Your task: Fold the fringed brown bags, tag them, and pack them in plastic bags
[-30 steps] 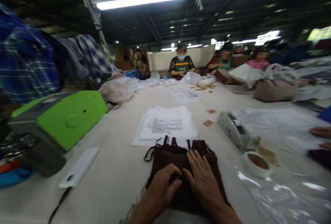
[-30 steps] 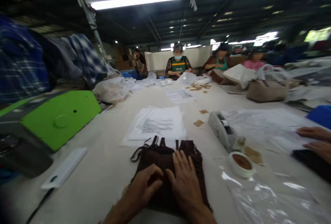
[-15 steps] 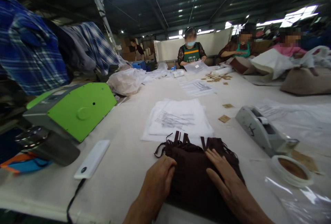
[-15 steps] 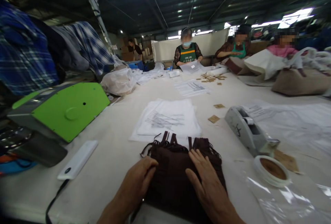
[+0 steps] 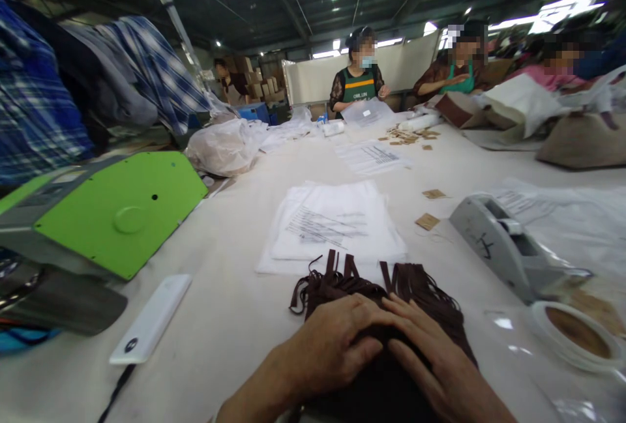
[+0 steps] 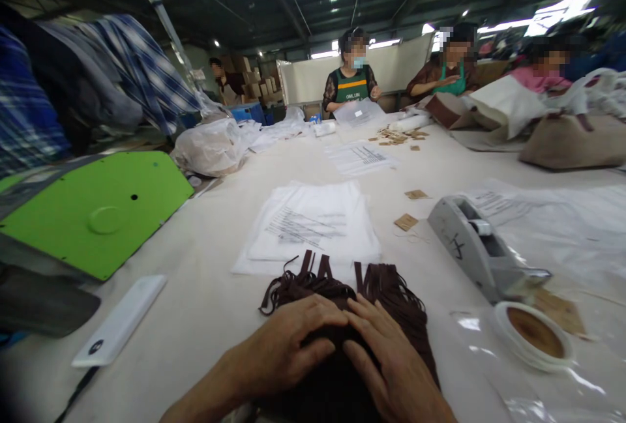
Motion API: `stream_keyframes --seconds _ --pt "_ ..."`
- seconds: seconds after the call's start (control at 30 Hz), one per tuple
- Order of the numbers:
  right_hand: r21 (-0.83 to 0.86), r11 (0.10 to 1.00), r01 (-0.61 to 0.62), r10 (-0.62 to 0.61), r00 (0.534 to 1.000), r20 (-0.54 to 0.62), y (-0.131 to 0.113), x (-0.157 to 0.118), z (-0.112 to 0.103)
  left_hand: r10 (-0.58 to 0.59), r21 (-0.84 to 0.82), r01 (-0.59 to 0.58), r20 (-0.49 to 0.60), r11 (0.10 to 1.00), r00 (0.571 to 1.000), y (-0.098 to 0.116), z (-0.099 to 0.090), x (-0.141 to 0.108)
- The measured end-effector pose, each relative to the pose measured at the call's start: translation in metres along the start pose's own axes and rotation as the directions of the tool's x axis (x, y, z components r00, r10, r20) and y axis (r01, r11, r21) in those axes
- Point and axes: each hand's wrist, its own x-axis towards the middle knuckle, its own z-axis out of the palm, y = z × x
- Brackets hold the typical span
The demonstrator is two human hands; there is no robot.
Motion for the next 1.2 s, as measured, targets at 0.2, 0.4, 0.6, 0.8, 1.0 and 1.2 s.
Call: stream_keyframes --seconds 0.2,0.4,0.6,0.8,1.0,1.2 --pt "-0.082 0.995 0.051 -0.041 0.992 0.118 0.011 0.057 -0.023 -0.628 0.160 0.679 -0.275 0.717 0.728 -0.060 -0.061 -0.028" --pt "-0.143 0.988 0.065 -0.004 0.920 0.391 0.001 0.105 -0.011 -0.678 0.175 0.684 -0.104 0.708 0.728 -0.079 -0.046 -0.038" --pt "0.005 0.977 -0.211 0.196 0.916 0.351 0.028 0.122 -0.005 -0.695 -0.011 0.695 0.014 0.719 0.719 -0.073 -0.038 -0.009" --pt "-0.064 0.966 -0.249 0.250 0.968 0.017 0.044 0.125 -0.013 -0.591 -0.708 0.459 0.072 0.537 0.803 -0.065 -0.049 0.017" --pt "0.061 0.994 0.093 -0.093 0.996 -0.005 -0.019 0.104 -0.005 -0.762 -0.478 0.637 -0.112 0.604 0.638 -0.088 -0.052 -0.019" --pt "0.090 0.996 0.009 -0.029 0.972 0.231 -0.037 0.116 0.021 -0.763 0.098 0.759 0.007 0.644 0.647 -0.072 -0.024 -0.029"
